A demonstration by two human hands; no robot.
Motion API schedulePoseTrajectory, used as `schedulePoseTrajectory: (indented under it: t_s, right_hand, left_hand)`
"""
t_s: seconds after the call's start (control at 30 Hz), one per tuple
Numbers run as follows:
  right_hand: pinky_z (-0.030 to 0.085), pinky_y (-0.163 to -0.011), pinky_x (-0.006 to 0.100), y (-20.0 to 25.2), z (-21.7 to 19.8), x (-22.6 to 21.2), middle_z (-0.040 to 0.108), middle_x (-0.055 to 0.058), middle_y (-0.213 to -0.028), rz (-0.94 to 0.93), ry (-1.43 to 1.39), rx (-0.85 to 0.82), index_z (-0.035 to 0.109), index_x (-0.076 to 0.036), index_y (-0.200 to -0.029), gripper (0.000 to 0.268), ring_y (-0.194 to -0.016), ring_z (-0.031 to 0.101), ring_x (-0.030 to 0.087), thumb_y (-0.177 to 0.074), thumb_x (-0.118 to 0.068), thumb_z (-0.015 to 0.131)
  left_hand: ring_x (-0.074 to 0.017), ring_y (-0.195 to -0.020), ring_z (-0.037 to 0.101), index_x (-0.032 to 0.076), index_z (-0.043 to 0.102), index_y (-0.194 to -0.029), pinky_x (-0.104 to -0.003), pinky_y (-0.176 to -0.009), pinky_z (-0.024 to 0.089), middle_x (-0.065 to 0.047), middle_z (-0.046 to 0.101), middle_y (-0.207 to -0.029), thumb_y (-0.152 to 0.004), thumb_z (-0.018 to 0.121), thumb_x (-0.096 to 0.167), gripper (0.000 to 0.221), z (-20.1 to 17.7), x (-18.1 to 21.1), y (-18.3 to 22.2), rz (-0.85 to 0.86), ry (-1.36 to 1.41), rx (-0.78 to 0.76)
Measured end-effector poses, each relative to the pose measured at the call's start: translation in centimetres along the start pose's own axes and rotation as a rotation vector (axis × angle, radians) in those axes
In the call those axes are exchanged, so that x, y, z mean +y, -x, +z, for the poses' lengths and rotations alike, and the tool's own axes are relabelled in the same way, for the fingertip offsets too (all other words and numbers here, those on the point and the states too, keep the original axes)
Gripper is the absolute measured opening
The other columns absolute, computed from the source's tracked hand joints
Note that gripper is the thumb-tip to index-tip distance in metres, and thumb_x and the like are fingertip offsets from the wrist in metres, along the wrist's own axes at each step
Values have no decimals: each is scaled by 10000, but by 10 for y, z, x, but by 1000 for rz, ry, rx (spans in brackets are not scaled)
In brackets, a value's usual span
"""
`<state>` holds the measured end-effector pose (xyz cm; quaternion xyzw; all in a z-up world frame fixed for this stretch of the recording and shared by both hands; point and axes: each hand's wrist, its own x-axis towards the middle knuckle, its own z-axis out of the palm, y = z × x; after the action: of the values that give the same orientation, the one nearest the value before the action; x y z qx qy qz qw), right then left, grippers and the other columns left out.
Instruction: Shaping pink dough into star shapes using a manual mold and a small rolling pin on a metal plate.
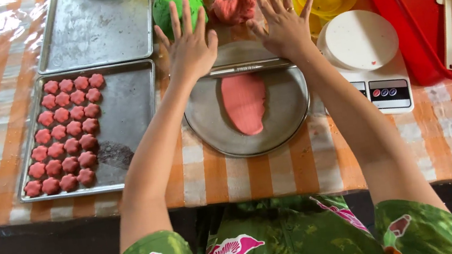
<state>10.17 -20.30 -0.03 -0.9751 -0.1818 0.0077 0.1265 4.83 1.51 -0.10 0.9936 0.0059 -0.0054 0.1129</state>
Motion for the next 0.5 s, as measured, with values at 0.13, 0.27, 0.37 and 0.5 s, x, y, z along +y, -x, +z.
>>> schedulePoseTrajectory:
  t_s: [0.13, 0.27, 0.37, 0.5]
  right_hand:
    - [-29, -1103, 815, -20, 13, 13, 95, 13, -1711, -125, 43, 244, 303, -210, -1654, 661, -1557, 8, 222, -1086, -547, 331]
    - [-53, -1085, 815, -11, 17, 14, 161, 29, -1713, -263, 42, 263, 370, -169, -1643, 667, -1556, 31, 205, -1084, -533, 379]
    - [-72, -1128, 778, 19, 3, -3, 55, -23, -1726, -158, -2, -45, 236, -240, -1649, 741, -1565, -58, 212, -999, -559, 395]
    - [-89, -1097, 804, 34, 13, 3, 25, 28, -1722, -194, -23, -94, 377, -225, -1597, 661, -1564, -63, 221, -1025, -555, 356]
  left_hand:
    - [-296, -1517, -91, 146, 433, -1593, -742, -1171, 24, -99, 14, -1668, -1070, 363, 359, 569, 27, -18, -24, 42, -12, 375]
    - [-293, -1516, -172, 146, 314, -1627, -733, -1179, -46, -93, -115, -1667, -1051, 229, 441, 653, 5, -10, 5, 0, 134, 39]
    - [-227, -1516, -221, 158, 229, -1639, -673, -1194, -112, -31, -139, -1685, -1000, 180, 479, 717, -16, 5, 36, -43, 191, -197]
    - [-261, -1529, -36, 86, 493, -1527, -729, -1163, -21, -106, 95, -1673, -1058, 300, 404, 598, 17, -9, 54, 180, 90, 163]
